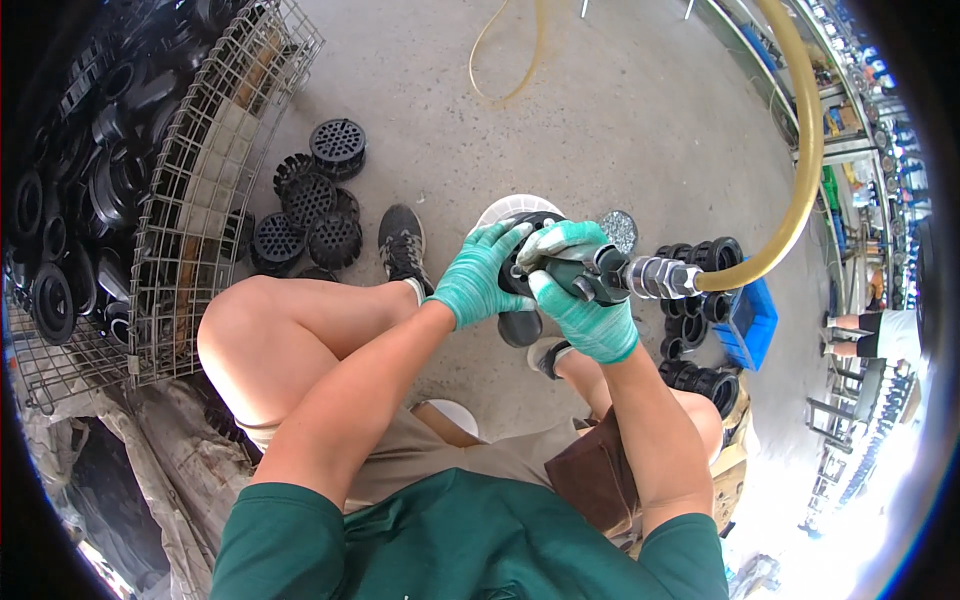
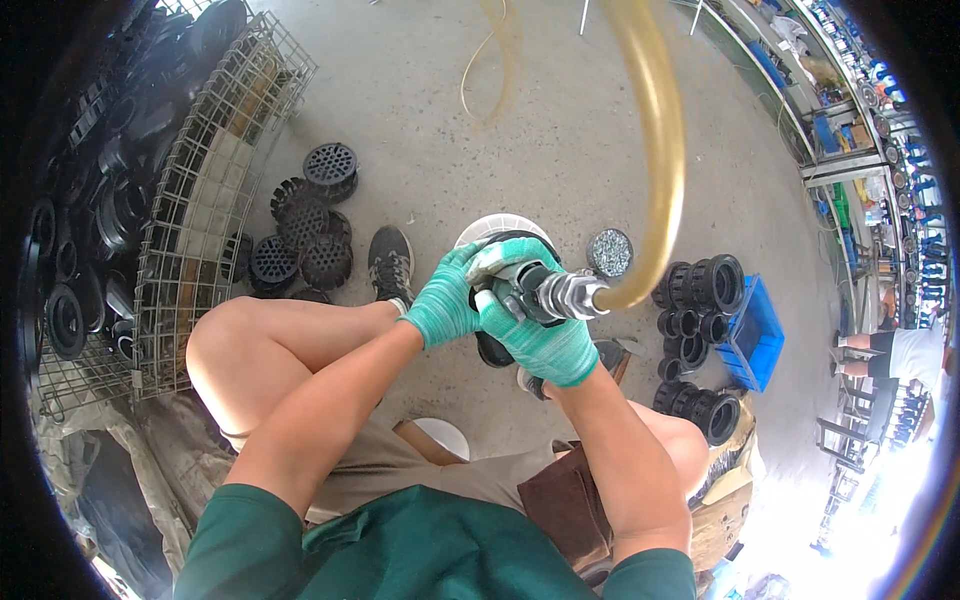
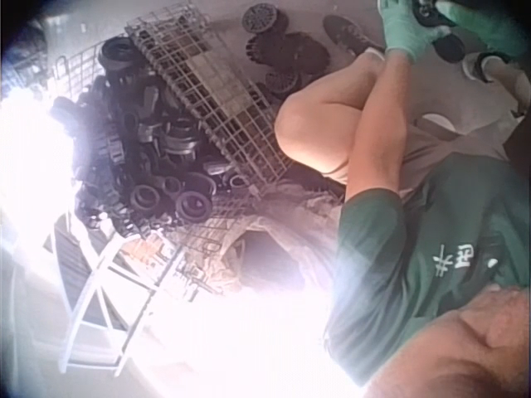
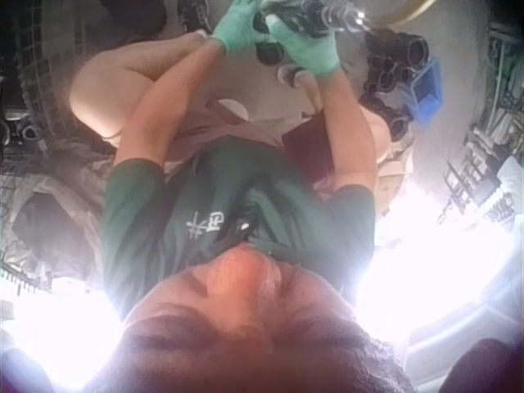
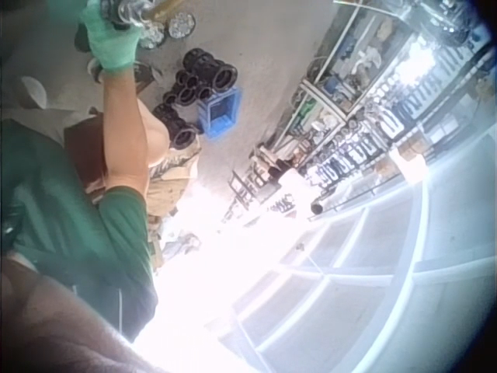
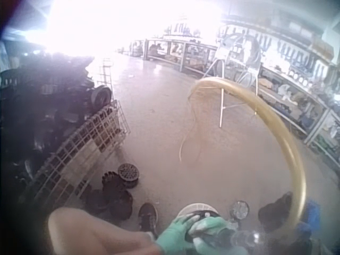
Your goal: The person assembles black plastic components by placing a circular grid into a base and using an air-powered tool to drive screws into the assembly.
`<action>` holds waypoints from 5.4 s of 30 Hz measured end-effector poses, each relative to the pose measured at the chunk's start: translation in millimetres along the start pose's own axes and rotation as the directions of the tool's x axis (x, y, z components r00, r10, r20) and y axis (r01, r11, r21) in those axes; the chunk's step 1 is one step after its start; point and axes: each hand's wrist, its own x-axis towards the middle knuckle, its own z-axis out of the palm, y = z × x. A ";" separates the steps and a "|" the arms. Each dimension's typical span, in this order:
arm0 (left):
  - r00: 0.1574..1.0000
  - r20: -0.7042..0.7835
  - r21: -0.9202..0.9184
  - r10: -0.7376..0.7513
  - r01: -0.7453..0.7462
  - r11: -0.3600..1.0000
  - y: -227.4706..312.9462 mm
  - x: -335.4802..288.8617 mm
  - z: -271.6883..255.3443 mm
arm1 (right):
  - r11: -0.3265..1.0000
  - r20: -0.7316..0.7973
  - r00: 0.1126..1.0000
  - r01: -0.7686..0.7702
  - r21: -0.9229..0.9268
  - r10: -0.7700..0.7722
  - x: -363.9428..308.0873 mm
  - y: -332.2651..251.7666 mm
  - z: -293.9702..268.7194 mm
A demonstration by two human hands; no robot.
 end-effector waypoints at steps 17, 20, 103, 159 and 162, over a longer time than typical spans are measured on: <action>1.000 0.015 0.002 -0.020 0.020 1.000 7.5 -1.2 -7.1 | 0.990 -0.041 0.997 -0.057 0.129 0.063 -1.9 7.5 -2.1; 0.999 0.033 0.048 -0.010 0.008 0.999 7.1 -0.3 -6.6 | 0.997 -0.031 0.999 -0.035 0.073 0.037 -0.3 8.1 -4.0; 0.975 0.167 -0.538 0.149 -0.037 0.842 58.2 28.0 -19.2 | 0.994 -0.208 0.975 -0.056 0.089 0.073 9.9 -15.6 -6.8; 0.995 0.087 -0.244 -0.052 0.072 0.967 196.6 -15.7 -17.0 | 0.980 -0.423 0.905 -0.123 -0.155 0.047 -30.9 -77.1 -31.6; 0.978 0.197 -0.230 -0.071 0.116 0.966 183.7 -13.9 -19.2 | 0.989 -0.415 0.907 -0.114 -0.093 0.065 -31.7 -77.8 -26.6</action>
